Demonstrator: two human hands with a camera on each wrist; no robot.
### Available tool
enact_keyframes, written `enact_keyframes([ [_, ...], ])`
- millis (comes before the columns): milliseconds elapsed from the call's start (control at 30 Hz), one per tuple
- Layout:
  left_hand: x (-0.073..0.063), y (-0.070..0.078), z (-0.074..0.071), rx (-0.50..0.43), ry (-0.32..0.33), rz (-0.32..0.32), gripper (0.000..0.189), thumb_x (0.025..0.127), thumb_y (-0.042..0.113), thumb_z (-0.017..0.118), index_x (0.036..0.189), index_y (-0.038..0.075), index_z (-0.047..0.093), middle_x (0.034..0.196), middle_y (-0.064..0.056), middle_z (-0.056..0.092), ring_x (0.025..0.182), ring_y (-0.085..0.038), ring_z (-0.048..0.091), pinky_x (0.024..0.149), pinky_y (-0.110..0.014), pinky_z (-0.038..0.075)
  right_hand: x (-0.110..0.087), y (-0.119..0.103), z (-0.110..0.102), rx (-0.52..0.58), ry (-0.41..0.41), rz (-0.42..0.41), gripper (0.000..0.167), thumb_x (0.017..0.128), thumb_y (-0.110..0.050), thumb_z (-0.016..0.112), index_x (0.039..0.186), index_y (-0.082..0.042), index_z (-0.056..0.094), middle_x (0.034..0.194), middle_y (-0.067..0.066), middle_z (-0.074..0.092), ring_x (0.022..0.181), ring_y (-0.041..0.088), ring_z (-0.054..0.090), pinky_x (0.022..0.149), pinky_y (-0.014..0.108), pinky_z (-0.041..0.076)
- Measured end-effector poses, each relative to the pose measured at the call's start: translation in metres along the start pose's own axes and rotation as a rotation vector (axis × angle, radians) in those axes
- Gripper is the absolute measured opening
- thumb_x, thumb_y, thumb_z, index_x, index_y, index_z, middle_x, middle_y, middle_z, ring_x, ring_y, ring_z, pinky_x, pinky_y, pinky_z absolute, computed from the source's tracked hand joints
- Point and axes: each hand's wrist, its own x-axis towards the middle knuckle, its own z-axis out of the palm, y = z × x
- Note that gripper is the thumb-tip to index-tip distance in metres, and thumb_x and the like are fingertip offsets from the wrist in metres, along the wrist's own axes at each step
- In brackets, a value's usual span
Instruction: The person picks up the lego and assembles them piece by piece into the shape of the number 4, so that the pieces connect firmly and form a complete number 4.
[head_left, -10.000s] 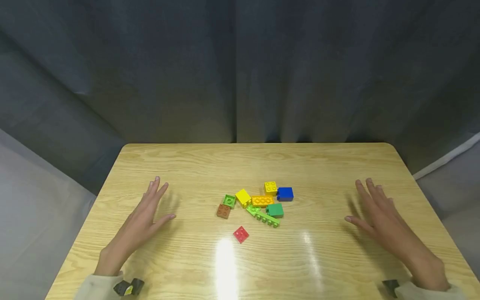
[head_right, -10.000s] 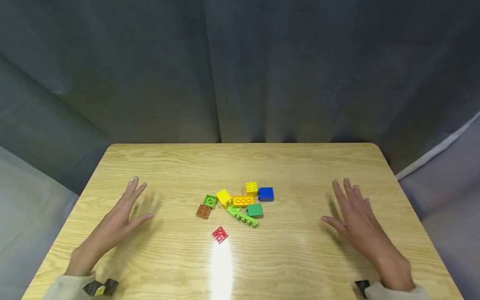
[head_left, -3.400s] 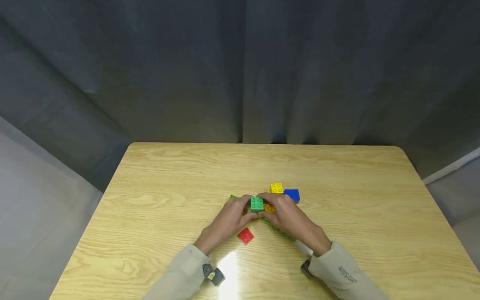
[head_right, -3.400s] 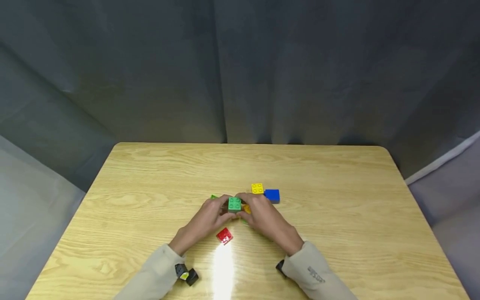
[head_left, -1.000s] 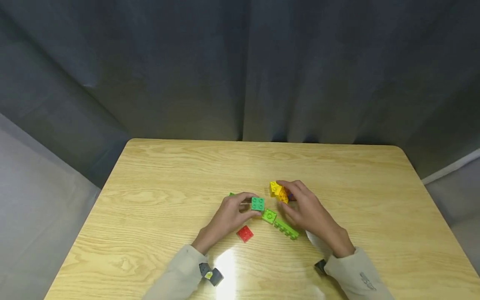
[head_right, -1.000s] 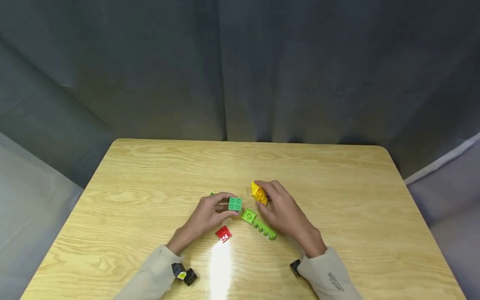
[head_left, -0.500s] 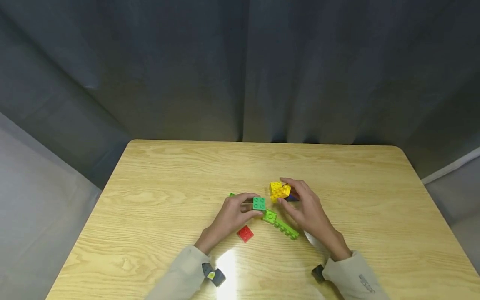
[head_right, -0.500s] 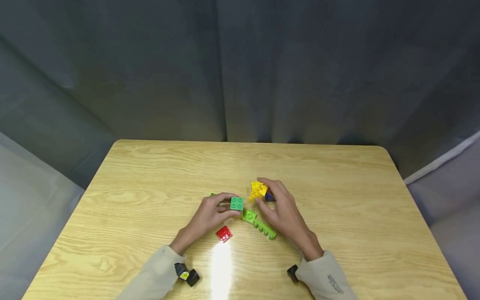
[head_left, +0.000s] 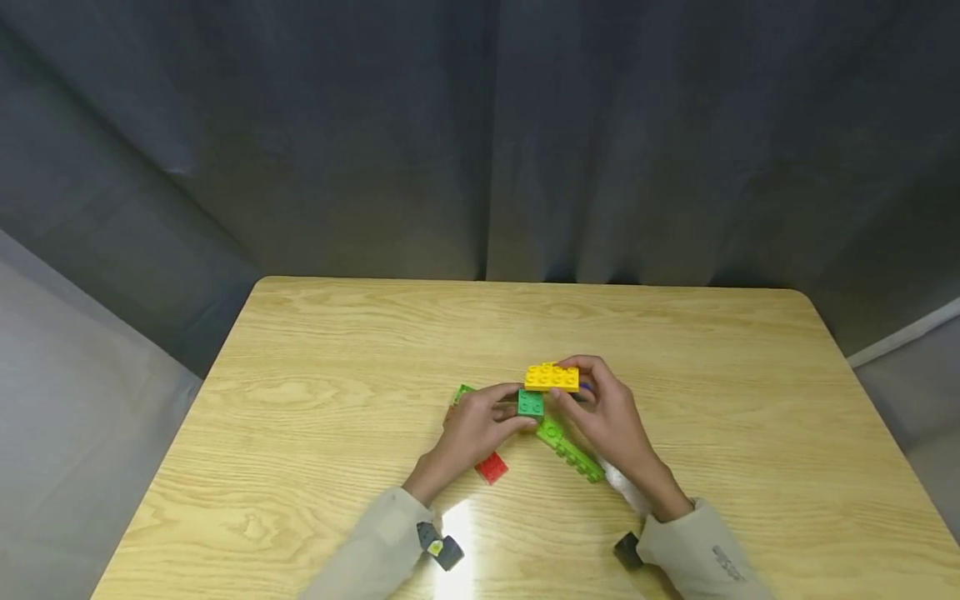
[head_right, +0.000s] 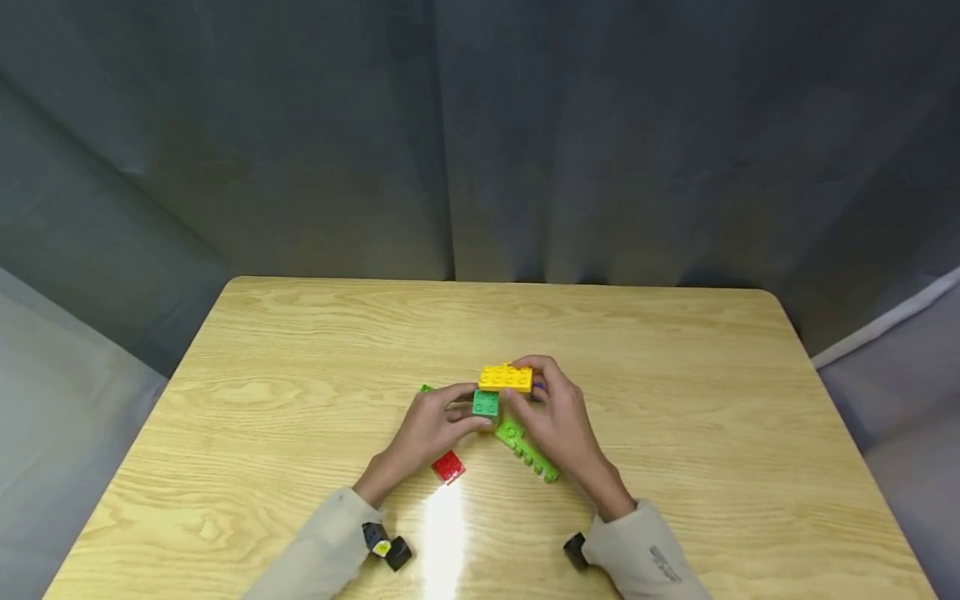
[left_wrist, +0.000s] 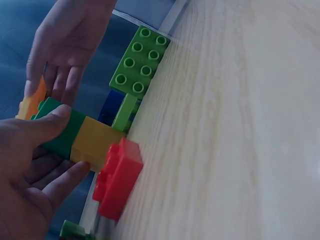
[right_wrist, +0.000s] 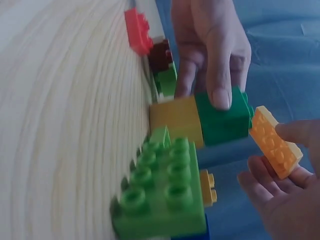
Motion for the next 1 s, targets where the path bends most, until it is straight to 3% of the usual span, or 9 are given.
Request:
enact_keyframes([
  [133, 0.002, -0.001, 0.003, -0.008, 0.009, -0.001, 0.046, 0.091, 0.014, 0.082, 0.131, -0.002, 0.067, 0.127, -0.019, 0.07, 0.108, -0.028, 0.072, 0.083, -0.019, 0.058, 0.0, -0.001, 0.005, 0.083, -0.057, 0.065, 0.036, 0.102, -0.007, 0.067, 0.134, 0.0, 0.051, 0.136, 0.017, 0.06, 0.124, 0.029, 0.062, 0.102, 0.025, 0.051],
  [367, 0.003, -0.004, 0.006, -0.034, 0.017, -0.025, 0.04, 0.09, 0.011, 0.082, 0.125, -0.002, 0.069, 0.118, -0.018, 0.074, 0.107, -0.024, 0.073, 0.082, -0.018, 0.058, -0.002, -0.001, 0.012, 0.048, -0.103, 0.061, 0.036, 0.102, -0.007, 0.068, 0.133, -0.001, 0.05, 0.14, 0.017, 0.061, 0.132, 0.031, 0.058, 0.108, 0.047, 0.048],
  [533, 0.002, -0.006, 0.006, -0.031, 0.008, -0.04, 0.041, 0.091, 0.012, 0.082, 0.127, -0.001, 0.069, 0.118, -0.016, 0.074, 0.106, -0.023, 0.073, 0.083, -0.02, 0.058, -0.003, 0.0, 0.015, 0.04, -0.107, 0.033, 0.037, 0.098, -0.006, 0.072, 0.13, -0.002, 0.054, 0.135, 0.014, 0.065, 0.125, 0.03, 0.062, 0.105, 0.045, 0.051],
  [733, 0.0, -0.007, 0.003, 0.05, 0.019, -0.072, 0.04, 0.093, 0.02, 0.081, 0.126, 0.0, 0.07, 0.116, -0.014, 0.075, 0.103, -0.021, 0.073, 0.083, -0.022, 0.059, -0.001, 0.001, 0.018, 0.024, -0.12, 0.0, 0.041, 0.094, -0.002, 0.076, 0.13, -0.002, 0.059, 0.133, 0.014, 0.066, 0.125, 0.031, 0.063, 0.103, 0.037, 0.053],
  [1000, 0.001, -0.006, 0.003, 0.076, 0.001, -0.113, 0.039, 0.093, 0.02, 0.081, 0.126, 0.0, 0.07, 0.117, -0.014, 0.074, 0.104, -0.023, 0.073, 0.085, -0.026, 0.06, 0.001, 0.0, 0.017, -0.014, -0.14, 0.018, 0.04, 0.092, -0.002, 0.078, 0.13, -0.002, 0.066, 0.131, 0.013, 0.066, 0.124, 0.031, 0.064, 0.101, 0.035, 0.054],
])
